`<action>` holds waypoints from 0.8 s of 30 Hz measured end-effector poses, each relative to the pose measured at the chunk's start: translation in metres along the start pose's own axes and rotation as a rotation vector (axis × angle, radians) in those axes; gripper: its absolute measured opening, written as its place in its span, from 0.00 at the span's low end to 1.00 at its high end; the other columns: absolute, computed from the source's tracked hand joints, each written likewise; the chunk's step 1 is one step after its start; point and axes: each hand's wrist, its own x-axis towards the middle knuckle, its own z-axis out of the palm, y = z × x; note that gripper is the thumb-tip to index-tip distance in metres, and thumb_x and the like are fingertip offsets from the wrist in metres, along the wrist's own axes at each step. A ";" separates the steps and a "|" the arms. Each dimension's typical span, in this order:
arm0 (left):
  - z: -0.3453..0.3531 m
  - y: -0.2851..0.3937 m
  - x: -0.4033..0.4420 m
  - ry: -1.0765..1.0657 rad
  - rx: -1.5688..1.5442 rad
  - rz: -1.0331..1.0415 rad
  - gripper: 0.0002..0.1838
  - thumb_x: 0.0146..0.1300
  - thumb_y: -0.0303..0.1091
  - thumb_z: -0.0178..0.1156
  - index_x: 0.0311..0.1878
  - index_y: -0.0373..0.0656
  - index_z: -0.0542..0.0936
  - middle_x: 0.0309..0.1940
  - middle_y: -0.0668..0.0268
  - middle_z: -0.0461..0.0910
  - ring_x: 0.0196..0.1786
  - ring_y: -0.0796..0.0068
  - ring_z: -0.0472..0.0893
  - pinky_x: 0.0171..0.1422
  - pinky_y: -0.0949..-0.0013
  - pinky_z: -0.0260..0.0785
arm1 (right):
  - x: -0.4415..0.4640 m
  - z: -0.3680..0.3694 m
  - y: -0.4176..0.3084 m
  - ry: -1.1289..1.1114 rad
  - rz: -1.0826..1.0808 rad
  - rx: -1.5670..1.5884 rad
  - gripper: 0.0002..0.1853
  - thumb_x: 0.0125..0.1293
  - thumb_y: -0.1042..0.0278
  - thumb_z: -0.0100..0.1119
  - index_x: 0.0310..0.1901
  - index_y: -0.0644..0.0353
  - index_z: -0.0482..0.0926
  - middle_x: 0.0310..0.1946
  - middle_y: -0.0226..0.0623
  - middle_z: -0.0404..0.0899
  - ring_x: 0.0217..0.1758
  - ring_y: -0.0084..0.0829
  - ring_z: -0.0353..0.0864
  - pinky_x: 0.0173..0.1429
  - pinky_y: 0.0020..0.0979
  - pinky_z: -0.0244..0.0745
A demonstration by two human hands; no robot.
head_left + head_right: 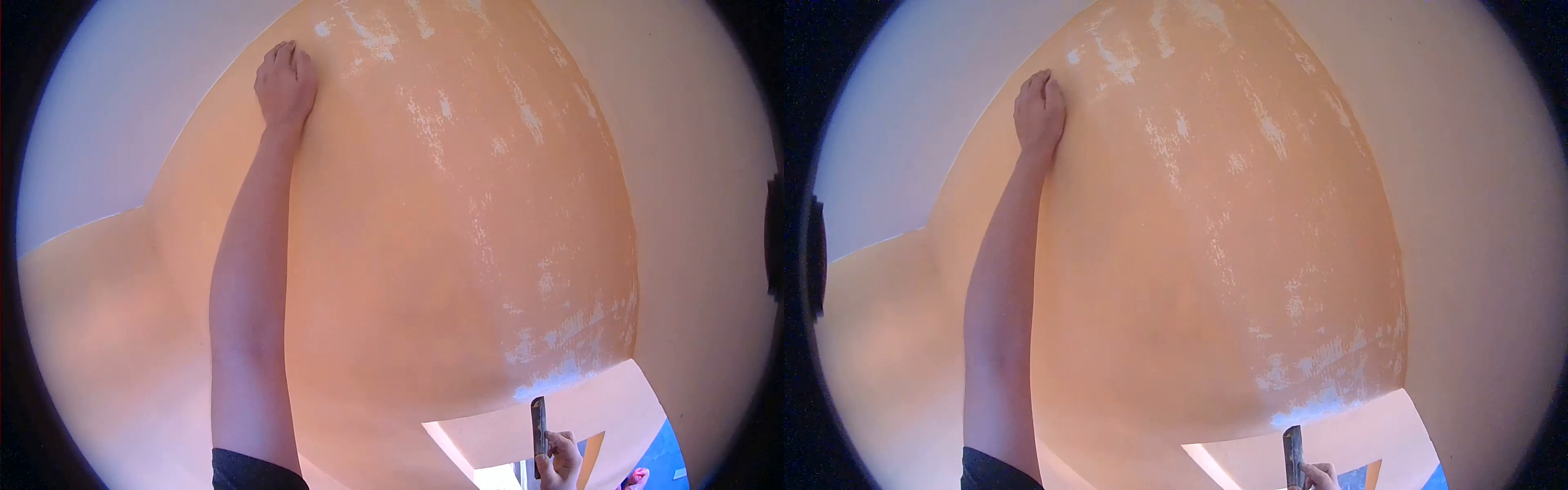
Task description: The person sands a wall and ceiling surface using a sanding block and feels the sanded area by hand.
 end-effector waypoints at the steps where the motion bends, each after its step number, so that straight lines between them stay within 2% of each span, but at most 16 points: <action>1: 0.000 -0.002 -0.001 0.003 0.004 0.006 0.24 0.68 0.45 0.45 0.59 0.41 0.78 0.62 0.57 0.75 0.65 0.55 0.71 0.71 0.57 0.59 | -0.002 0.003 0.000 0.010 -0.002 -0.004 0.25 0.67 0.65 0.62 0.61 0.70 0.72 0.45 0.38 0.73 0.41 0.25 0.70 0.45 0.26 0.66; 3: -0.002 -0.008 -0.001 0.004 -0.008 0.026 0.24 0.68 0.45 0.45 0.59 0.41 0.78 0.63 0.57 0.74 0.66 0.55 0.70 0.72 0.57 0.59 | -0.004 0.005 -0.001 -0.029 0.057 0.140 0.25 0.68 0.66 0.62 0.62 0.71 0.71 0.45 0.38 0.73 0.41 0.24 0.71 0.45 0.25 0.68; 6: -0.007 -0.013 0.003 -0.023 0.024 0.056 0.25 0.68 0.45 0.45 0.59 0.40 0.78 0.63 0.57 0.74 0.67 0.56 0.70 0.72 0.57 0.58 | 0.002 0.002 -0.016 -0.139 0.078 0.176 0.26 0.68 0.66 0.62 0.62 0.72 0.70 0.45 0.36 0.72 0.42 0.23 0.72 0.43 0.24 0.70; 7: -0.005 -0.010 0.005 -0.025 0.033 0.064 0.25 0.68 0.44 0.45 0.60 0.40 0.78 0.63 0.57 0.74 0.67 0.56 0.69 0.73 0.57 0.58 | 0.003 0.001 -0.014 -0.114 0.037 0.177 0.23 0.65 0.72 0.63 0.61 0.68 0.73 0.48 0.38 0.74 0.39 0.23 0.73 0.38 0.23 0.71; 8: -0.005 -0.006 0.005 -0.024 0.027 0.053 0.25 0.68 0.44 0.45 0.60 0.40 0.78 0.63 0.57 0.74 0.67 0.56 0.69 0.73 0.57 0.58 | 0.007 0.001 -0.015 -0.113 0.040 0.164 0.23 0.65 0.72 0.63 0.61 0.68 0.73 0.48 0.38 0.74 0.39 0.23 0.73 0.38 0.23 0.71; 10: -0.001 0.001 0.007 0.003 0.089 0.069 0.23 0.68 0.43 0.46 0.59 0.41 0.78 0.62 0.57 0.75 0.65 0.56 0.72 0.71 0.56 0.60 | 0.028 0.001 -0.026 -0.124 0.176 0.278 0.21 0.62 0.67 0.64 0.53 0.69 0.72 0.39 0.36 0.70 0.42 0.25 0.71 0.46 0.27 0.68; 11: 0.000 -0.001 0.006 0.007 0.079 0.048 0.23 0.68 0.43 0.46 0.59 0.41 0.78 0.62 0.57 0.75 0.65 0.56 0.72 0.71 0.56 0.60 | 0.040 0.007 -0.034 -0.079 0.185 0.331 0.14 0.62 0.72 0.63 0.46 0.71 0.75 0.41 0.38 0.71 0.43 0.26 0.73 0.48 0.28 0.70; 12: 0.001 -0.001 0.007 0.023 0.071 0.048 0.22 0.68 0.42 0.47 0.59 0.42 0.79 0.61 0.57 0.76 0.64 0.56 0.73 0.70 0.56 0.62 | 0.065 0.011 -0.031 -0.048 -0.113 0.113 0.13 0.59 0.77 0.61 0.46 0.71 0.75 0.42 0.40 0.72 0.43 0.27 0.73 0.49 0.28 0.70; 13: 0.004 -0.002 0.008 0.041 0.061 0.051 0.21 0.68 0.41 0.47 0.58 0.43 0.79 0.60 0.58 0.77 0.62 0.56 0.74 0.69 0.56 0.63 | 0.085 0.017 -0.037 -0.007 -0.157 0.109 0.15 0.56 0.80 0.59 0.47 0.71 0.74 0.43 0.41 0.72 0.43 0.28 0.72 0.50 0.29 0.69; 14: 0.007 -0.005 0.008 0.050 0.047 0.036 0.21 0.68 0.41 0.47 0.58 0.43 0.79 0.60 0.58 0.77 0.62 0.56 0.74 0.69 0.56 0.63 | 0.113 0.029 -0.058 0.090 -0.285 0.141 0.20 0.53 0.79 0.64 0.50 0.67 0.76 0.42 0.41 0.73 0.43 0.30 0.72 0.48 0.30 0.68; 16: 0.010 -0.010 0.009 0.087 0.090 0.100 0.20 0.67 0.39 0.48 0.56 0.44 0.80 0.58 0.59 0.79 0.60 0.57 0.76 0.67 0.55 0.65 | 0.172 0.042 -0.102 0.119 -0.628 -0.050 0.22 0.53 0.80 0.65 0.53 0.66 0.76 0.45 0.46 0.75 0.44 0.31 0.73 0.46 0.30 0.70; 17: 0.010 -0.010 0.008 0.107 0.082 0.085 0.20 0.67 0.39 0.48 0.56 0.44 0.80 0.58 0.59 0.79 0.60 0.57 0.76 0.67 0.55 0.65 | 0.199 0.051 -0.124 0.145 -0.727 -0.087 0.22 0.53 0.79 0.66 0.52 0.66 0.77 0.44 0.43 0.76 0.43 0.30 0.73 0.46 0.28 0.70; 21: 0.010 -0.006 0.006 0.123 0.103 0.073 0.19 0.66 0.38 0.49 0.54 0.43 0.80 0.57 0.59 0.79 0.61 0.58 0.76 0.68 0.56 0.64 | 0.293 0.106 -0.215 0.293 -0.951 -0.344 0.17 0.55 0.75 0.66 0.49 0.60 0.81 0.42 0.41 0.76 0.40 0.35 0.76 0.45 0.31 0.73; 24: 0.005 -0.002 -0.001 0.143 0.060 0.048 0.19 0.66 0.37 0.49 0.54 0.42 0.80 0.58 0.57 0.79 0.61 0.58 0.76 0.68 0.56 0.64 | 0.355 0.151 -0.258 0.344 -0.933 -0.426 0.16 0.59 0.67 0.64 0.50 0.53 0.81 0.40 0.43 0.75 0.44 0.41 0.78 0.48 0.37 0.75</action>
